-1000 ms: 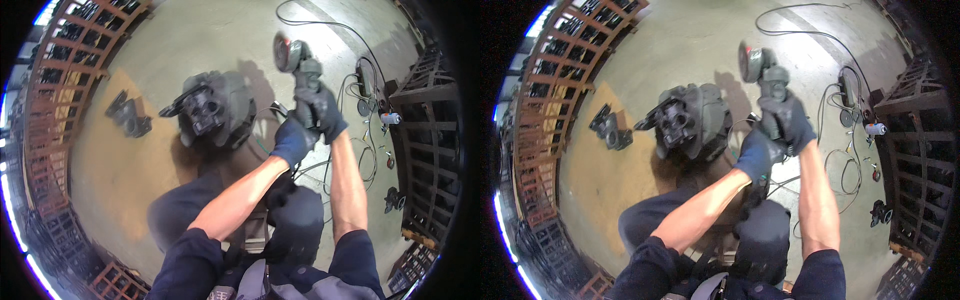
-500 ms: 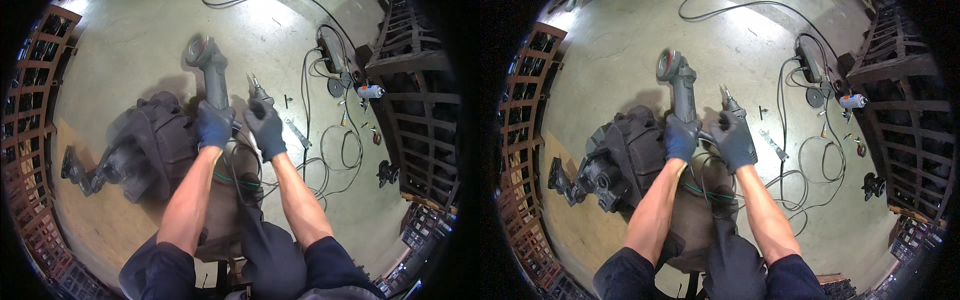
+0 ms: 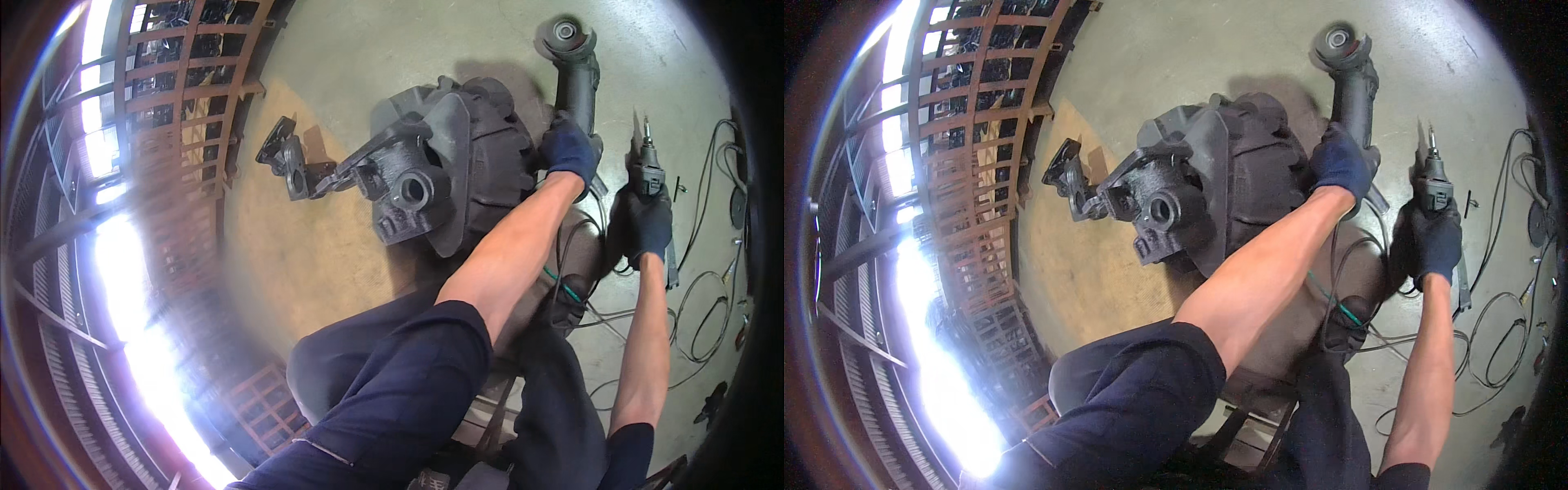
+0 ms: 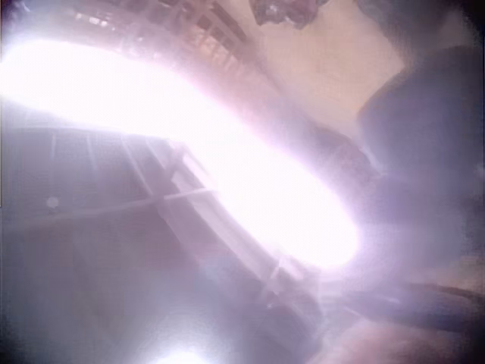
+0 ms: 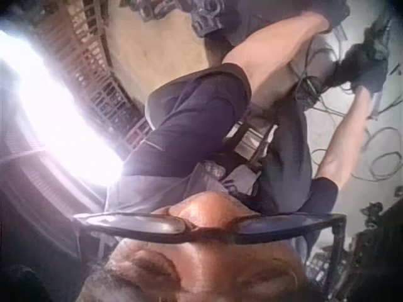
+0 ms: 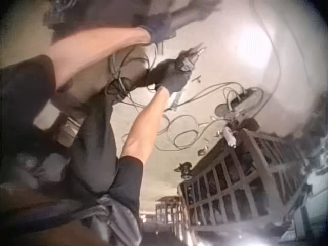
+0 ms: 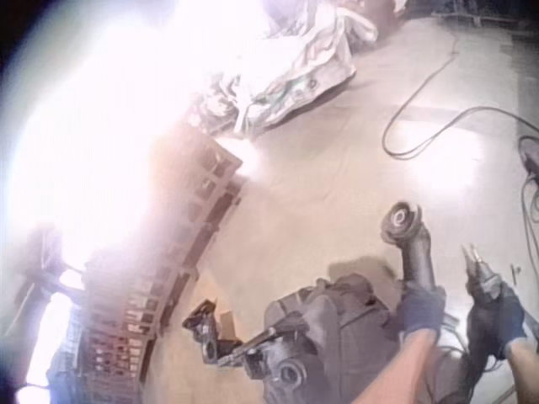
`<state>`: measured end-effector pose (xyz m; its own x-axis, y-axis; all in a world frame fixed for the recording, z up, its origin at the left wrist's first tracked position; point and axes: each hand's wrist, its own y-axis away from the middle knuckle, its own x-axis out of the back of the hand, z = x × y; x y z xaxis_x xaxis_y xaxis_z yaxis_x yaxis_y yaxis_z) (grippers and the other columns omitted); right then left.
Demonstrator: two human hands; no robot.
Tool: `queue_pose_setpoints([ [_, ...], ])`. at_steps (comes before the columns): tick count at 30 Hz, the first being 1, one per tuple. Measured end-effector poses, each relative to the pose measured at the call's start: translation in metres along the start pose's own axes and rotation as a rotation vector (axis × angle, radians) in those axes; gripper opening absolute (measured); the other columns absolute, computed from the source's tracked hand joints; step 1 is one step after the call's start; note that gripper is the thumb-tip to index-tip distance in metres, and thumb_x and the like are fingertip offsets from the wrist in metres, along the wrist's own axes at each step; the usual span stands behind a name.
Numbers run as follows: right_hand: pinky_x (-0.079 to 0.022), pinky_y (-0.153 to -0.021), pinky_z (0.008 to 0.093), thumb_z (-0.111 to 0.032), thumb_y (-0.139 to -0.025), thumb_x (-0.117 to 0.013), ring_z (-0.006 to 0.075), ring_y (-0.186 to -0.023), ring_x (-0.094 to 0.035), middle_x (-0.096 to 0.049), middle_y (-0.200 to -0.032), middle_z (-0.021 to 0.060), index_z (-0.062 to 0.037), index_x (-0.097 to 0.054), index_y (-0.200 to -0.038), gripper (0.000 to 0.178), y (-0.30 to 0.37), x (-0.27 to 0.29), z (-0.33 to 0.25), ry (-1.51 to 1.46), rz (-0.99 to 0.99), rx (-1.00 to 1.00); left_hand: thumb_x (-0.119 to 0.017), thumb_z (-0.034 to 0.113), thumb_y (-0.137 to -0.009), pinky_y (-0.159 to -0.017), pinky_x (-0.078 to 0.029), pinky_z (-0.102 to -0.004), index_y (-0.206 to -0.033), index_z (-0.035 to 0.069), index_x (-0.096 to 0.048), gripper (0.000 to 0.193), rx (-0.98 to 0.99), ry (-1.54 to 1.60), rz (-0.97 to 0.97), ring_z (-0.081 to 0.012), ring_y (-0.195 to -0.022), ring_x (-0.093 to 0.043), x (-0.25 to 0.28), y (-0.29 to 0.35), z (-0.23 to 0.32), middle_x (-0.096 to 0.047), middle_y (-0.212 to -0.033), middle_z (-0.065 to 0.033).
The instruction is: The person picks up metal parts from a table and sits on the floor to grind them using a handheld angle grinder and a die grinder. They rotate the parts to smooth different surfaces and then place the finished parts back on the table.
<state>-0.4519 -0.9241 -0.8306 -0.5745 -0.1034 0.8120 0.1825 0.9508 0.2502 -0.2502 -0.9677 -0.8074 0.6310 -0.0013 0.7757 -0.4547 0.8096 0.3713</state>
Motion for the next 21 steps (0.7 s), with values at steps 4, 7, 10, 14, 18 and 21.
queue_pose_setpoints([
  [4,-0.051,-0.067,0.0366,-0.031,-0.084,-0.071,0.023,-0.067,-0.065,-0.068,-0.079,0.0133,-0.0073,-0.066,-0.107,0.033,0.008,0.011,-0.031,-0.339,-0.304,-0.118,-0.073,0.026,-0.075,-0.081,-0.055,-0.0492,-0.116,-0.002,-0.055,0.053,-0.05,-0.056,0.08,-0.0418,-0.093,-0.067,0.019,0.009,-0.02,-0.067,-0.1,-0.0255],
  [7,-0.05,-0.067,0.0335,-0.027,-0.084,-0.069,0.0183,-0.071,-0.061,-0.067,-0.086,0.0077,-0.0043,-0.066,-0.11,0.035,0.017,0.031,-0.028,-0.37,-0.313,-0.161,-0.072,0.023,-0.078,-0.073,-0.056,-0.0473,-0.101,0.002,-0.06,0.034,-0.536,-0.201,-0.041,-0.0378,-0.083,-0.068,0.085,0.056,0.007,-0.067,-0.088,-0.0198],
  [10,-0.049,-0.075,0.0323,-0.031,-0.083,-0.068,0.0182,-0.082,-0.061,-0.066,-0.099,0.0059,-0.0016,-0.063,-0.116,0.045,0.028,0.032,0.007,-0.654,-0.335,-0.257,-0.069,0.023,-0.079,-0.071,-0.056,-0.0441,-0.09,0.007,-0.063,0.02,-1.069,-0.384,-0.005,-0.0322,-0.077,-0.068,0.229,0.098,0.027,-0.066,-0.083,-0.0129],
  [14,-0.048,-0.078,0.032,-0.032,-0.084,-0.068,0.018,-0.084,-0.059,-0.063,-0.097,0.0048,-0.0022,-0.062,-0.117,0.045,0.063,0.076,0.018,-0.599,-0.268,-0.201,-0.072,0.028,-0.089,-0.07,-0.055,-0.0361,-0.109,0.003,-0.067,0.032,-1.101,-0.334,0.454,-0.0292,-0.082,-0.07,0.364,0.049,-0.022,-0.071,-0.092,-0.0164],
  [18,-0.047,-0.08,0.0323,-0.034,-0.082,-0.066,0.0167,-0.088,-0.058,-0.062,-0.098,0.006,-0.0013,-0.061,-0.117,0.048,0.07,0.131,0.005,-0.538,-0.26,-0.119,-0.065,0.029,-0.098,-0.086,-0.056,-0.0303,-0.118,0.005,-0.068,0.032,-0.634,-0.08,0.277,-0.0178,-0.097,-0.071,0.43,0.01,-0.069,-0.073,-0.106,-0.0102],
  [21,-0.05,-0.078,0.0333,-0.038,-0.075,-0.067,0.0189,-0.085,-0.061,-0.064,-0.097,0.0086,0.0016,-0.06,-0.119,0.059,0.078,0.175,-0.08,-0.584,-0.295,-0.155,-0.064,0.028,-0.099,-0.084,-0.056,-0.0303,-0.122,0.005,-0.066,0.033,-0.699,0.082,0.193,-0.0175,-0.1,-0.07,0.431,0.027,-0.056,-0.072,-0.11,-0.0107],
])
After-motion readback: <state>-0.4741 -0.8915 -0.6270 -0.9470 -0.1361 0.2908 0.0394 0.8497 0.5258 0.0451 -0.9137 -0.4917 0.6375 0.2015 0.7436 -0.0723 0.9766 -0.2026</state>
